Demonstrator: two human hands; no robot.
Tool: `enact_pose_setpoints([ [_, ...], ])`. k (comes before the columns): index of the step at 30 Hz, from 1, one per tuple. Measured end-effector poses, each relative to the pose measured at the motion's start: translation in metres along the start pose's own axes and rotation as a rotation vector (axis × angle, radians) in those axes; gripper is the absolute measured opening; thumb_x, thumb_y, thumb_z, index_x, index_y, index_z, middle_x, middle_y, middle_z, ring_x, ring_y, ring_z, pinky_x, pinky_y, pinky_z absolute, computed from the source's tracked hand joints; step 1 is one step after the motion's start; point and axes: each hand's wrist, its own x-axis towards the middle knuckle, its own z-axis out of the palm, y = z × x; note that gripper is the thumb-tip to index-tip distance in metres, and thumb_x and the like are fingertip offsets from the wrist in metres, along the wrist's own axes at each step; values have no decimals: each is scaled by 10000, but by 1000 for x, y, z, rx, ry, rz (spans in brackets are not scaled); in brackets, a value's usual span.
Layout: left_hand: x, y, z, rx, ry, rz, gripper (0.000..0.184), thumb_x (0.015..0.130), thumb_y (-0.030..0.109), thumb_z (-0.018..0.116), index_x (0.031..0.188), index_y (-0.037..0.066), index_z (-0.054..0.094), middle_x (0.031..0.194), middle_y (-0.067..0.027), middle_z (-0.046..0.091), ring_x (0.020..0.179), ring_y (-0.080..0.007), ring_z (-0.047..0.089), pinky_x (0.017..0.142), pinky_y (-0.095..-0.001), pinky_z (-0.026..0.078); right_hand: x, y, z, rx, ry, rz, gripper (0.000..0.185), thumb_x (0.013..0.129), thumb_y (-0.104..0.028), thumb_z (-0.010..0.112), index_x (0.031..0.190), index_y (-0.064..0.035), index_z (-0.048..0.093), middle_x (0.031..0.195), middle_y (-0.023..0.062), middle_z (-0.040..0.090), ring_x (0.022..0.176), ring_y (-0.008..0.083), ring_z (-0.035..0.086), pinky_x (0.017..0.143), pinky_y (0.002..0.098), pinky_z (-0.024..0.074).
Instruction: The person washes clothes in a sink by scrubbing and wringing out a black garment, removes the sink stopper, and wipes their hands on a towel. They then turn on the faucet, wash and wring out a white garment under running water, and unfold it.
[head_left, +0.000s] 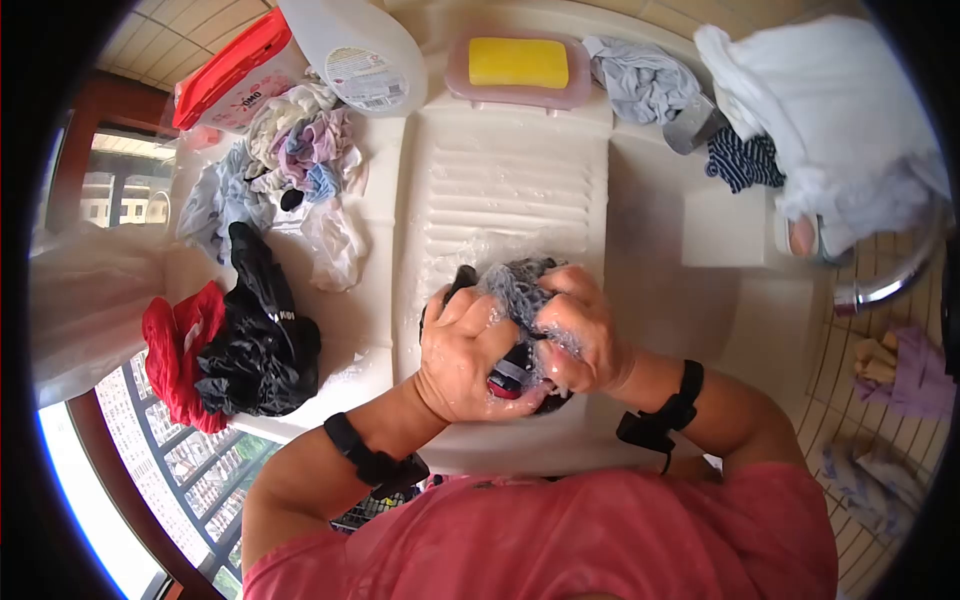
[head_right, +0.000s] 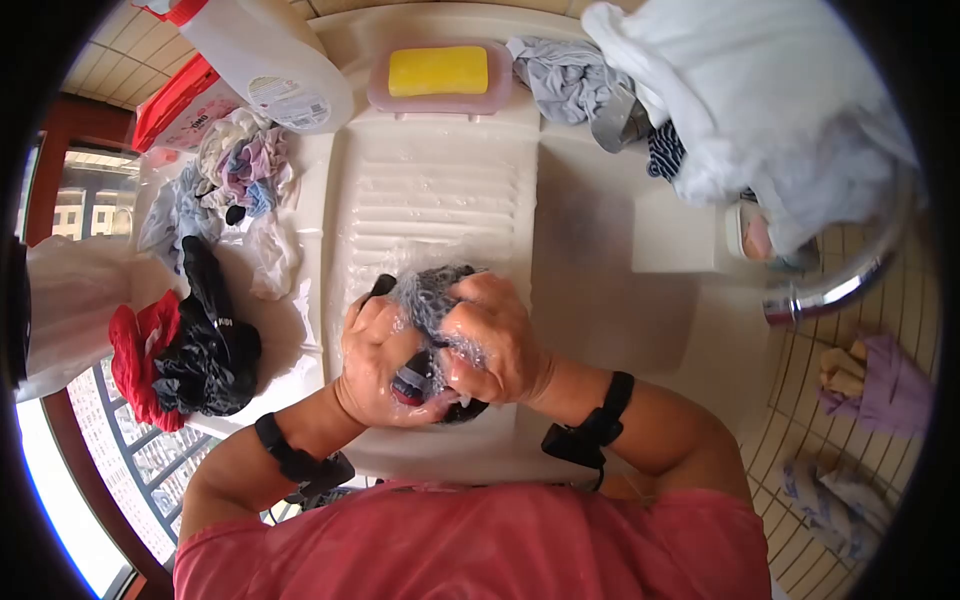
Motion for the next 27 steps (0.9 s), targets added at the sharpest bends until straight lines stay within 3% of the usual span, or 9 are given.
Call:
enact_pose_setpoints([
  [8, 27, -26, -7, -116, -114, -20, 417, 620, 405, 787, 863, 85, 672, 879, -96, 618, 788, -306, 603, 723, -418, 436, 44, 17, -12, 152, -217, 58, 229, 784, -213, 568, 869, -4, 604, 882, 230, 605, 793, 436, 554, 756, 501, 454],
  [13, 34, -40, -1, -243, -70, -83, 367, 701, 361, 728, 868, 40, 669, 835, -162, 637, 760, -394, 624, 666, -456, 468, 67, 32, -14, 94, -244, 5, 178, 792, -164, 559, 860, -5, 599, 795, 195, 612, 746, 423, 564, 723, 497, 451],
  [15, 39, -43, -4, -294, -85, -134, 366, 801, 377, 667, 877, 19, 678, 832, -215, 649, 794, -457, 623, 725, -501, 506, 77, 37, -15, -31, -217, -87, 170, 814, -188, 580, 843, -25, 620, 797, 191, 629, 767, 422, 578, 737, 496, 455],
  [17, 42, -38, -8, -299, -89, -218, 369, 894, 321, 592, 940, -41, 647, 855, -282, 630, 821, -502, 596, 762, -495, 488, 81, 46, -12, -130, -169, -45, 167, 842, -211, 597, 812, -50, 632, 771, 190, 639, 771, 427, 597, 733, 502, 464],
  [19, 44, -35, -8, -206, -92, -338, 413, 958, 384, 529, 949, -7, 661, 885, -292, 660, 884, -504, 620, 802, -488, 494, 80, 47, -9, -194, -101, 58, 205, 899, -222, 588, 777, -59, 614, 772, 211, 659, 783, 464, 626, 703, 543, 479],
  [21, 47, -29, -9, -69, -53, -375, 492, 962, 488, 510, 981, 29, 686, 941, -304, 678, 948, -487, 639, 834, -519, 505, 70, 48, -6, -326, -37, 228, 236, 942, -285, 600, 885, -57, 620, 836, 231, 687, 834, 469, 652, 728, 551, 499],
  [23, 44, -11, -24, 43, -177, -548, 737, 923, 686, 532, 1299, 55, 588, 1128, -310, 674, 1126, -451, 632, 977, -481, 485, 59, 30, -7, -274, 71, 314, 339, 972, -374, 612, 992, -37, 587, 880, 246, 702, 870, 475, 668, 762, 541, 525],
  [25, 17, 2, -39, 33, -215, -482, 942, 828, 743, 640, 1467, 72, 469, 1306, -287, 616, 1268, -430, 571, 1082, -467, 436, 44, 10, -22, -265, -29, 413, 615, 937, -525, 669, 1158, 41, 580, 1026, 293, 693, 980, 459, 679, 859, 476, 548],
  [27, -19, 11, -57, 46, -208, -284, 1143, 702, 603, 851, 1582, 127, 297, 1356, -274, 584, 1296, -427, 550, 1110, -469, 424, 27, 2, -40, -189, -150, 435, 659, 875, -534, 748, 1153, 50, 620, 1118, 302, 679, 1054, 430, 674, 905, 449, 532],
])
